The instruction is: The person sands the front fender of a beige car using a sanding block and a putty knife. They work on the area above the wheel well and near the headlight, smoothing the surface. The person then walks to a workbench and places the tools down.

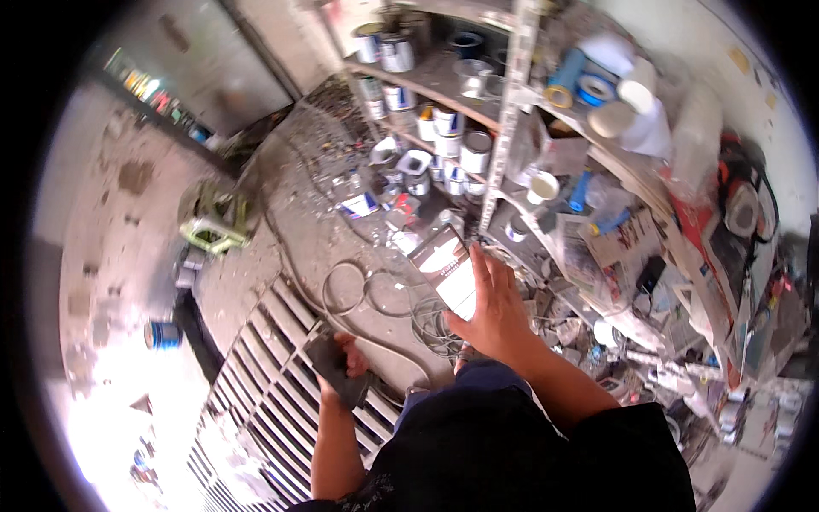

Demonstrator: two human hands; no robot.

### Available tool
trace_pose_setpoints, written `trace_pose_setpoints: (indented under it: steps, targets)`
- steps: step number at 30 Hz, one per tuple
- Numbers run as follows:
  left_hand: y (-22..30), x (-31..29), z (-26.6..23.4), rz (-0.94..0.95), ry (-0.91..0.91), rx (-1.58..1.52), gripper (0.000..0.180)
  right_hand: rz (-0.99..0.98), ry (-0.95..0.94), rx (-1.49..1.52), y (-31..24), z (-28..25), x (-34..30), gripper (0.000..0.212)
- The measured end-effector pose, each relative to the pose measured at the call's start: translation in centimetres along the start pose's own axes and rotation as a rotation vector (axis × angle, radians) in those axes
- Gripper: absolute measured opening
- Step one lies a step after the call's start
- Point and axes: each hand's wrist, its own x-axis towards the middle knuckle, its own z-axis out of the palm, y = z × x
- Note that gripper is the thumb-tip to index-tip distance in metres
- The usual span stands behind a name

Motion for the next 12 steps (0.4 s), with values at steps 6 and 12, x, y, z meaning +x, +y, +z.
trace_pose_setpoints:
  steps: [6, 12]
  targets:
    - [2.6, -5.1, 3.6, 0.085, -0.079, -0.086, 0.056, -0.265, -0.178, 0.04, -12.0, 2.6, -1.8, 0.105]
    - [3.2, -11.2, -0.7, 0.142, -0.101, -0.095, 0.084, -0.405, -0.353, 0.078, -21.4, 5.5, -5.1, 0.107]
